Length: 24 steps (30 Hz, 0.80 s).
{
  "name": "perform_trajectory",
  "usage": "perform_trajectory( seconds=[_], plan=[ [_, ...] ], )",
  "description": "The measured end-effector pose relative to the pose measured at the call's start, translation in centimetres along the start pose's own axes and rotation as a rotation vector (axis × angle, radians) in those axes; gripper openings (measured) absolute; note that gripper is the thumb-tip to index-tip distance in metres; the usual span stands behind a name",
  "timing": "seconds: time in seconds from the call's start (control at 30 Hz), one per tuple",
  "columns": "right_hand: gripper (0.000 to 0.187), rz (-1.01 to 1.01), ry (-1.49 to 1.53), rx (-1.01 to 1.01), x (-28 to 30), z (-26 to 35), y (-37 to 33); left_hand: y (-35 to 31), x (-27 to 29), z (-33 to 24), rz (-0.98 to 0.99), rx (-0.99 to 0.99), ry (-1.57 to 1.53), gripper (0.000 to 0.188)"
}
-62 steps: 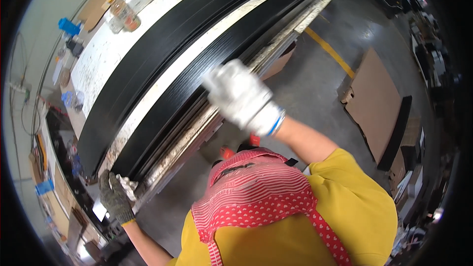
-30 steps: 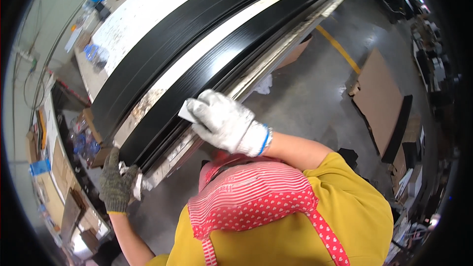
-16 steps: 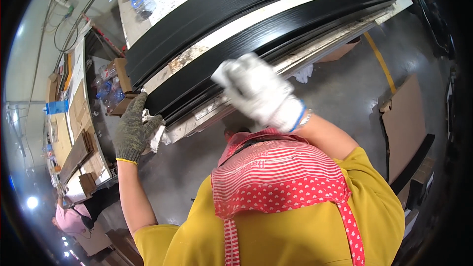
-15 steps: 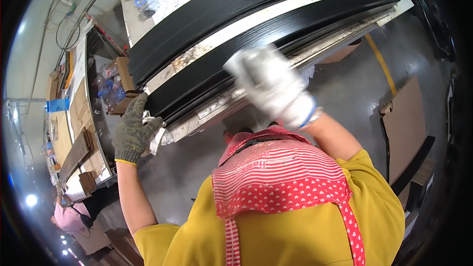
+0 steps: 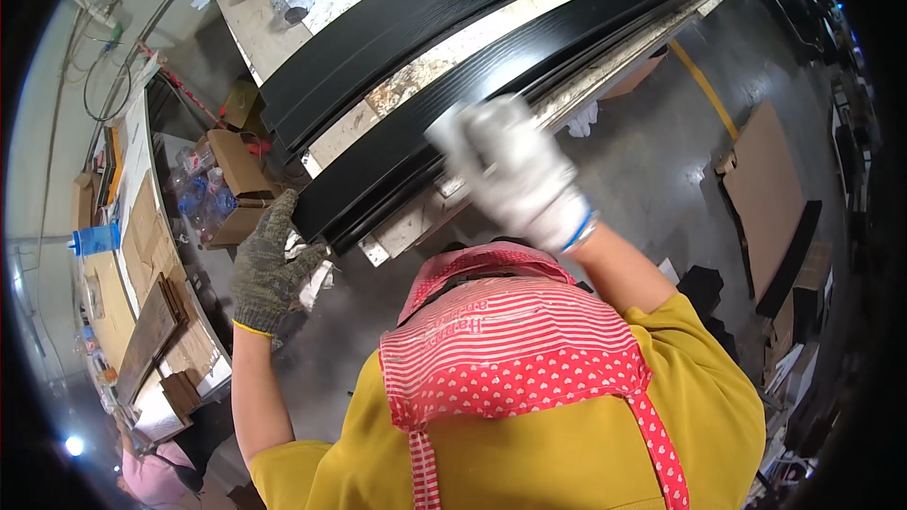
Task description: The person wipes long black wooden planks with a cloth by hand, handling each plank one at a time and turning them over to reach different sides.
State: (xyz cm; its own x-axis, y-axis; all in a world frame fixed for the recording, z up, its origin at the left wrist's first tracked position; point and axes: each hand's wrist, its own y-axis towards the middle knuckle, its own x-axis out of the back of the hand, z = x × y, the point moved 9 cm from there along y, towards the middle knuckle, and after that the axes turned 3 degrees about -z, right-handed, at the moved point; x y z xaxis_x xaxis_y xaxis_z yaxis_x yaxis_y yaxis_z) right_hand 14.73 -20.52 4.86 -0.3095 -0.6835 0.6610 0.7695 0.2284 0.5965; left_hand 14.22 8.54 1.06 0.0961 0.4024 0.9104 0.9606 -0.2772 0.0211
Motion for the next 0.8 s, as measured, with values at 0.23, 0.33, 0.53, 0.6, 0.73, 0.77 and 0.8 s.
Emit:
perform_trajectory(
  seconds=[0.23,0.33,0.53,0.6,0.73,0.77,0.8],
  plan=[
    [0.026,0.009,-0.008,0.028,-3.3,5.1,-0.8,0.7,-0.8,1.6,-0.072,-0.136,-0.135,0.069],
    [0.025,0.232,0.272,-0.071,-7.7,10.0,-0.9,0.6,-1.7,3.4,-0.070,-0.109,-0.242,0.069],
    [0.022,-0.029,-0.075,-0.157,-4.1,5.7,-0.2,0.5,-3.0,4.0,-0.043,-0.070,-0.447,0.065],
    [0.021,0.184,0.000,-0.005,-7.6,8.9,0.3,0.8,-2.9,3.7,-0.046,-0.090,-0.455,0.065],
    [0.020,0.419,0.365,0.101,-12.2,15.6,-0.2,1.0,-3.6,5.0,0.059,-0.032,-0.542,0.067],
    [0.018,0.394,0.368,0.138,-11.6,15.9,0.1,0.9,-3.4,5.1,0.057,-0.031,-0.543,0.067],
    [0.018,0.400,0.365,0.127,-11.4,15.6,0.6,0.5,-3.1,5.6,0.037,-0.004,-0.519,0.068]
  ],
)
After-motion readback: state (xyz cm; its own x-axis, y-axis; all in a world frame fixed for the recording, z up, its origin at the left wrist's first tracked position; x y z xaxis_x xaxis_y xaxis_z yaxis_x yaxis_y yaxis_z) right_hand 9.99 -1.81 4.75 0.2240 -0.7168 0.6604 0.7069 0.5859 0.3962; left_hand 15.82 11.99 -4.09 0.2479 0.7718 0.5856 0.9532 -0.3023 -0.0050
